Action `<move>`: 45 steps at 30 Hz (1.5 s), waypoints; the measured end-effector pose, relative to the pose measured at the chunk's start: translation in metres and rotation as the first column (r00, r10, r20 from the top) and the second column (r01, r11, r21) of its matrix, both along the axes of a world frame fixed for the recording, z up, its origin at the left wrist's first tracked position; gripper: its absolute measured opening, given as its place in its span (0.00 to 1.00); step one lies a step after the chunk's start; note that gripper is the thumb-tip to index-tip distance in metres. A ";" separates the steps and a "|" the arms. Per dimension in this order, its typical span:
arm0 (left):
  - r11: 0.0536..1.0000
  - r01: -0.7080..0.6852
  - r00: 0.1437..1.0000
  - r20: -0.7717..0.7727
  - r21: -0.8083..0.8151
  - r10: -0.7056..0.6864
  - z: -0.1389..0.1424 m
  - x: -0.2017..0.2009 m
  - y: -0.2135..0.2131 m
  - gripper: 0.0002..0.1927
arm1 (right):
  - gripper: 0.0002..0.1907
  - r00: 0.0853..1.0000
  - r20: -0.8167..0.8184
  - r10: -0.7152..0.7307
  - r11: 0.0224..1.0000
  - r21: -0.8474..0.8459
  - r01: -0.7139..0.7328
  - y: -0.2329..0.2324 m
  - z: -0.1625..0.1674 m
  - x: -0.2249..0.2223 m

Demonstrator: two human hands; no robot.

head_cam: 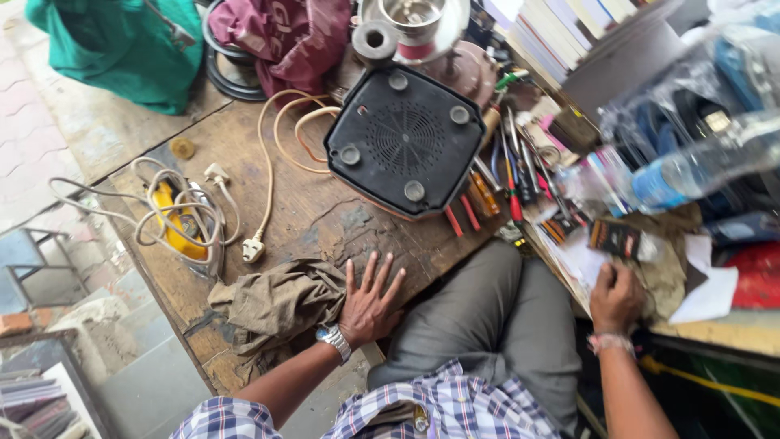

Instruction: The person wipes a small orange and black appliance with a cloth, then uses a screwdriver to remove several screws from the bottom cover. The cover is lifted off, revealing the internal components, which are briefly inspected.

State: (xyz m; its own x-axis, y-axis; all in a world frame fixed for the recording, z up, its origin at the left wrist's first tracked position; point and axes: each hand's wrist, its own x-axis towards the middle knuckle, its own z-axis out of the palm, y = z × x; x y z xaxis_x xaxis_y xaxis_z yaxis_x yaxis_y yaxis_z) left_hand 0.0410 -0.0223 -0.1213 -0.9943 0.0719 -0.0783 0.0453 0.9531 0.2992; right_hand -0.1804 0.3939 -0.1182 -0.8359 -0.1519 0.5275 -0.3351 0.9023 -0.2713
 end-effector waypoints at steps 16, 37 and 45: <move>0.994 0.014 0.998 -0.060 0.106 -0.008 -0.006 -0.009 -0.013 0.46 | 0.13 1.000 -0.012 -0.025 1.000 -0.002 0.025 -0.011 -0.008 -0.017; 0.975 -0.180 0.539 -0.815 0.134 0.212 0.128 -0.095 -0.001 0.40 | 0.13 0.773 0.154 0.616 0.754 -0.400 -0.521 -0.164 0.036 -0.040; 0.968 -0.237 0.798 -0.585 -0.079 0.148 0.191 -0.137 0.009 0.35 | 0.17 0.823 0.331 0.462 0.887 -0.171 -0.429 -0.179 0.016 -0.046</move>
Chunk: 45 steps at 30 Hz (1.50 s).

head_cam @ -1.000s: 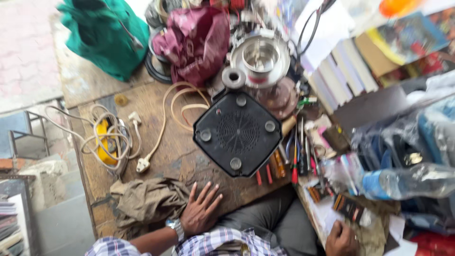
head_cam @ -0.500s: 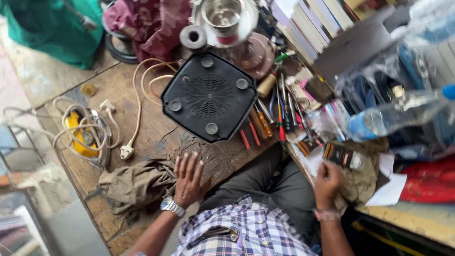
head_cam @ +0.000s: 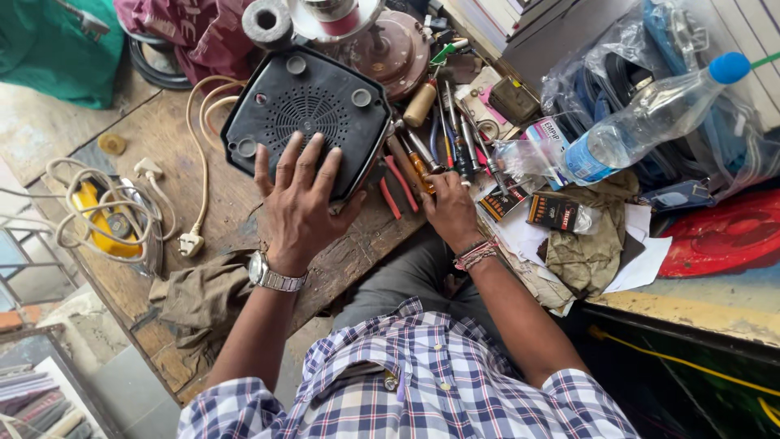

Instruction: The person wipes a small orange and black appliance with a cloth, then uses a screwdriver to remove several screws from the bottom cover. The cover is lifted off, revealing the internal components, which are briefly inspected.

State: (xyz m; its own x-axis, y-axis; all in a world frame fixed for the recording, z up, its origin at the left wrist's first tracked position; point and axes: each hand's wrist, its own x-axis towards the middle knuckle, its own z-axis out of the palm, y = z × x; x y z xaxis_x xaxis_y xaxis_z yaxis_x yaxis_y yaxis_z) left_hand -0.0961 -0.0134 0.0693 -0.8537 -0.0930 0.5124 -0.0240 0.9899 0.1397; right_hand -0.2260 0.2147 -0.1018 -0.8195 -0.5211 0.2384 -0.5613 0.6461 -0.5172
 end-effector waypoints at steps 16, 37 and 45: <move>0.995 0.032 0.996 -0.086 0.093 -0.024 -0.021 0.000 -0.007 0.31 | 0.27 0.927 0.284 -0.245 0.969 0.094 0.227 -0.027 -0.002 -0.012; 0.994 0.096 0.991 -0.094 0.053 -0.091 -0.020 -0.005 -0.010 0.31 | 0.17 0.982 -0.080 0.170 0.423 -0.894 -0.146 -0.007 0.204 -0.040; 0.991 -0.016 0.989 -0.142 0.132 0.035 -0.019 -0.019 0.026 0.28 | 0.23 0.891 -0.205 0.405 0.107 -0.957 -0.269 -0.046 0.276 -0.018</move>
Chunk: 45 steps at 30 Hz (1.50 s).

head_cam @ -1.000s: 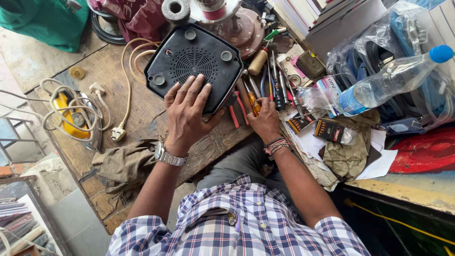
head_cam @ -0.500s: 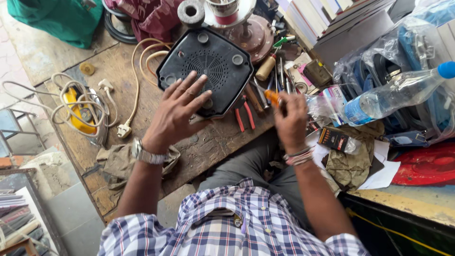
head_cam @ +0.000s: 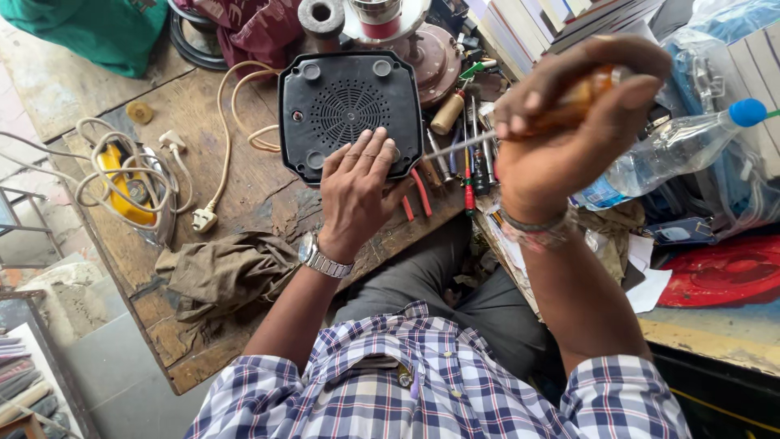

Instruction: The person wipes a small orange and black appliance with a cloth, then uses a screwdriver to remove several screws from the bottom cover. The cover is lifted off, revealing the internal components, which are briefly inspected.

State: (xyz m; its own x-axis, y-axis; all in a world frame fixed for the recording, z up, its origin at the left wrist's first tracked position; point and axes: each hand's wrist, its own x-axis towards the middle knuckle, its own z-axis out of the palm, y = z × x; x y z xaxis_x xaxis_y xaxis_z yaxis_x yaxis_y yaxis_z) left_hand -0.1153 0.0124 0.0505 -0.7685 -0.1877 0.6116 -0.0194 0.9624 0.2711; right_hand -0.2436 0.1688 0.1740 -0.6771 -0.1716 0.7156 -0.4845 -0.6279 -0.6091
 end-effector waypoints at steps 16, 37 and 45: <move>1.000 0.000 1.000 0.015 -0.007 0.000 0.005 0.002 -0.003 0.27 | 0.26 0.896 -0.010 0.444 0.883 0.174 -0.435 -0.052 0.003 -0.015; 1.000 0.027 0.999 0.043 -0.012 -0.026 -0.003 0.021 0.006 0.26 | 0.32 0.976 -0.164 -0.147 0.877 0.435 0.205 0.074 -0.024 0.011; 0.998 0.047 0.997 0.065 -0.046 -0.044 -0.010 0.044 0.016 0.24 | 0.34 0.890 -0.131 -0.437 0.805 0.385 0.452 0.119 -0.063 0.030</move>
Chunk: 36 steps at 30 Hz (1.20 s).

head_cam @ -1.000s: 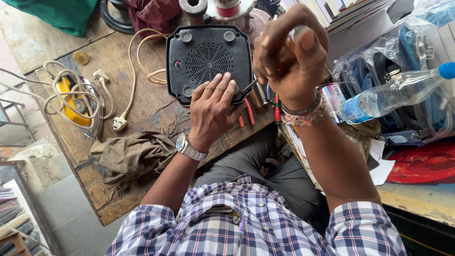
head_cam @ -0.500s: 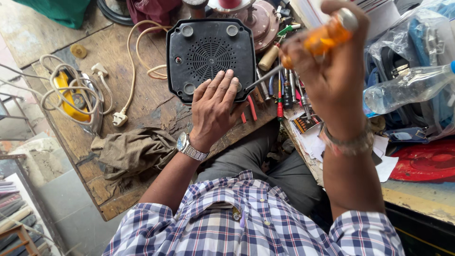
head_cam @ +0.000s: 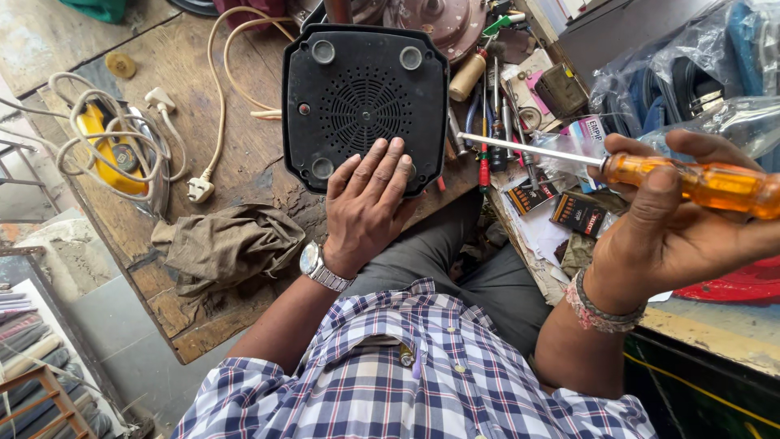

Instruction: The person wipes a small orange and black appliance with a cloth, then uses a screwdriver to remove several screws from the bottom cover. The cover is lifted off, revealing the internal components, which are briefly inspected.

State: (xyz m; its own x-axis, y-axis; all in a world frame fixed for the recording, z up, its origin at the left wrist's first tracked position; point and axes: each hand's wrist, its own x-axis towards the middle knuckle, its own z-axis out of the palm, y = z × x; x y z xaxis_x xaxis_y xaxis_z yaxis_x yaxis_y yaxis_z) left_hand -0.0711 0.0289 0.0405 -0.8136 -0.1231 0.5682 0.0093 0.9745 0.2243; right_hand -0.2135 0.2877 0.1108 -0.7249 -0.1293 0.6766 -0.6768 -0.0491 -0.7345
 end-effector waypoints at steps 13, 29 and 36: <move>1.000 -0.007 1.000 -0.012 -0.014 0.007 -0.009 -0.003 -0.002 0.24 | 0.39 0.998 -0.052 -0.025 0.999 0.037 0.027 0.009 -0.007 0.001; 0.984 0.047 0.986 -0.165 0.171 -0.018 0.008 -0.024 -0.012 0.21 | 0.33 0.869 0.353 0.347 0.870 -0.468 -0.158 -0.055 -0.015 0.043; 0.816 0.395 0.911 -0.292 0.421 -0.290 0.011 0.008 0.022 0.21 | 0.27 0.384 0.611 0.693 0.700 -0.697 -0.154 -0.083 -0.054 0.087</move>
State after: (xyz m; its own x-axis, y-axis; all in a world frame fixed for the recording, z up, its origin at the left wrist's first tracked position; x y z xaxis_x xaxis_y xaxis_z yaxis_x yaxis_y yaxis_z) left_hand -0.0634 0.0513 0.0516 -0.7241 -0.1478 0.6737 0.4195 0.6809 0.6003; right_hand -0.1262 0.2044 0.0565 -0.8744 -0.4752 -0.0981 0.4162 -0.6305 -0.6552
